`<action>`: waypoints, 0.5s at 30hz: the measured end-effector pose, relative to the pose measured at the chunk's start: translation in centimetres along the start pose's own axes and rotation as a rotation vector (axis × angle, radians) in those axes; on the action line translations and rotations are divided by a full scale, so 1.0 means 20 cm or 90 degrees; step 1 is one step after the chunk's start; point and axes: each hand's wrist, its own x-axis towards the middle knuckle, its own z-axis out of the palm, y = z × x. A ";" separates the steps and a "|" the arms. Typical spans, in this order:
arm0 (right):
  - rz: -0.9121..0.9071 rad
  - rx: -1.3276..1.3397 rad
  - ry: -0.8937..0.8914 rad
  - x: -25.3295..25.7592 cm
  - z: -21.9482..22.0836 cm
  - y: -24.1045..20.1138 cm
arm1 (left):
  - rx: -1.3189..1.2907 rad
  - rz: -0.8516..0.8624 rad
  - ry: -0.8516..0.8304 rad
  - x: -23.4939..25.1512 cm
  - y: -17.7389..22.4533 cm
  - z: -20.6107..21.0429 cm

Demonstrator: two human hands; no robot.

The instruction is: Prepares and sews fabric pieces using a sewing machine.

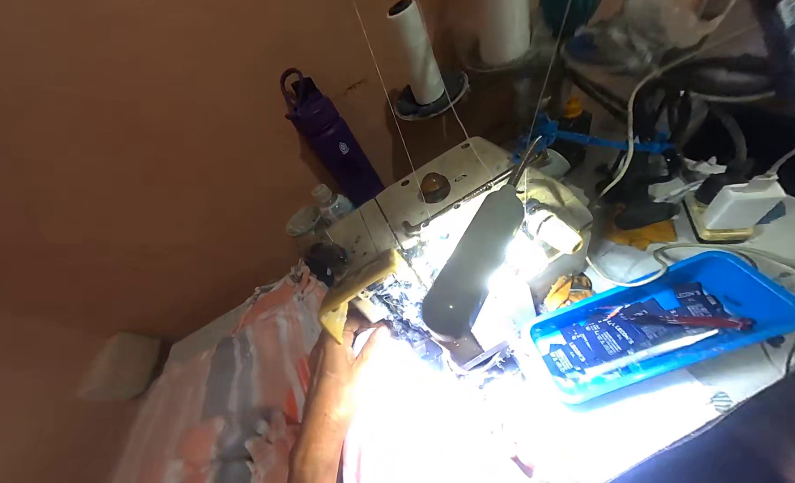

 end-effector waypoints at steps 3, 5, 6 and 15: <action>-0.002 0.003 0.039 0.00 0.01 0.00 | 0.048 -0.092 -0.040 0.05 0.11 0.02; -0.040 -0.008 0.040 0.02 0.00 0.02 | 0.042 -0.140 -0.057 0.07 0.16 0.03; -0.049 -0.015 0.030 0.02 0.00 0.02 | 0.017 -0.151 -0.059 0.08 0.19 0.04; -0.088 -0.236 -0.068 0.02 0.06 0.09 | 0.006 -0.070 0.033 0.05 0.11 0.08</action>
